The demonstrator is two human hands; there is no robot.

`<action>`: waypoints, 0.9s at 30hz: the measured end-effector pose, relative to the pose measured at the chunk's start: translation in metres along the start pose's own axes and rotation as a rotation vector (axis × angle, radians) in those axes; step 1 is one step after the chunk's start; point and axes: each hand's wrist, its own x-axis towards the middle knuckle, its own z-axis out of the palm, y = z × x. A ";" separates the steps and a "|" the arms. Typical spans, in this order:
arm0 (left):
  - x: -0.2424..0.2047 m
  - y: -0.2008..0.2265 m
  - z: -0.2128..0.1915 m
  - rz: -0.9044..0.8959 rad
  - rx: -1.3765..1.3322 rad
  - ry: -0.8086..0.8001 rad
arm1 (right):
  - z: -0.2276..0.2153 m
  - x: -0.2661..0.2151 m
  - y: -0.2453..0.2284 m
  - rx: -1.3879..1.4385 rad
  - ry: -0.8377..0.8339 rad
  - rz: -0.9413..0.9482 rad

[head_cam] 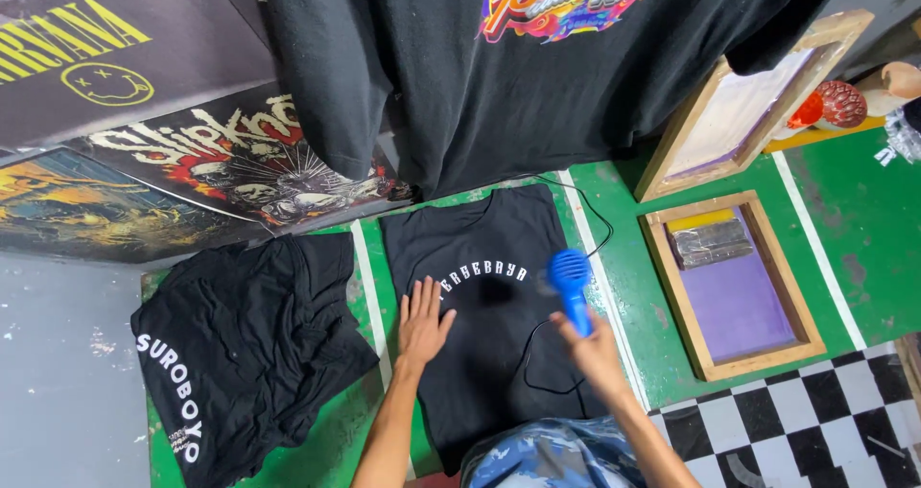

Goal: The person uses a blue hair dryer to dry a black t-shirt with white text on a green table. They hold the dryer in their right hand and use their left hand to smooth the fabric while moving the dryer back and forth over the printed area.

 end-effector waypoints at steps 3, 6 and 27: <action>0.006 -0.007 -0.006 -0.036 0.140 0.131 | -0.026 0.007 -0.002 0.074 0.195 -0.037; 0.002 -0.002 -0.004 -0.063 0.112 0.084 | -0.029 0.008 -0.009 0.155 0.317 -0.018; -0.060 0.060 0.040 0.059 0.033 -0.114 | 0.095 -0.067 -0.020 0.034 -0.622 -0.241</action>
